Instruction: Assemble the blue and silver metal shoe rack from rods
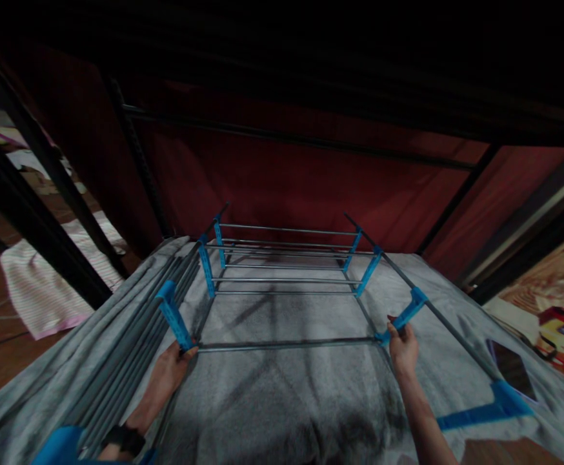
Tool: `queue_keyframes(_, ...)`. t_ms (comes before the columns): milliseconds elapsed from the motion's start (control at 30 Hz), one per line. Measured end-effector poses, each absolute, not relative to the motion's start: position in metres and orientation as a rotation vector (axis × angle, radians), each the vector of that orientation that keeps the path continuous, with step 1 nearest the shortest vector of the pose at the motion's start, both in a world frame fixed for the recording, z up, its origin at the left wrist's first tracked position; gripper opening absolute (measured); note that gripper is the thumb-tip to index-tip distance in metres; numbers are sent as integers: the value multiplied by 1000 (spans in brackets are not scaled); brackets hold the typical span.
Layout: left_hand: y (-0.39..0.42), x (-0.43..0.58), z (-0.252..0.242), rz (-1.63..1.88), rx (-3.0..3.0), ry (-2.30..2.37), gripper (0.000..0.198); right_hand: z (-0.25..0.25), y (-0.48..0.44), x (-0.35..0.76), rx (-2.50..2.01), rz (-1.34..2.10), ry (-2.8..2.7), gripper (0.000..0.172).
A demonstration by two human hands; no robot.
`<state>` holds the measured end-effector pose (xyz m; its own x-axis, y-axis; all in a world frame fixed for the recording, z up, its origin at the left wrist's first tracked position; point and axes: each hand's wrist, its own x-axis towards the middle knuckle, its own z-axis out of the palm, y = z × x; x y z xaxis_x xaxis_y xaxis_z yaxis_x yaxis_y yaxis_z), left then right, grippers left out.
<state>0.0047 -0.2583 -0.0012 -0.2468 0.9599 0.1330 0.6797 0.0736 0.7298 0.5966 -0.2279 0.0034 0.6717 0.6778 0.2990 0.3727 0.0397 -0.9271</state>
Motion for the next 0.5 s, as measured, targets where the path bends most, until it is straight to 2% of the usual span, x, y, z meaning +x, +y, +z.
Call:
queue_keyframes(267,-259,7,-5,929,1603,2000,37,7,-235,597,-1698,256,-923,58)
queue_keyframes(500,-266,11,-4,949,1646,1971,23,-2,-233,608,-1807,251,-941,58)
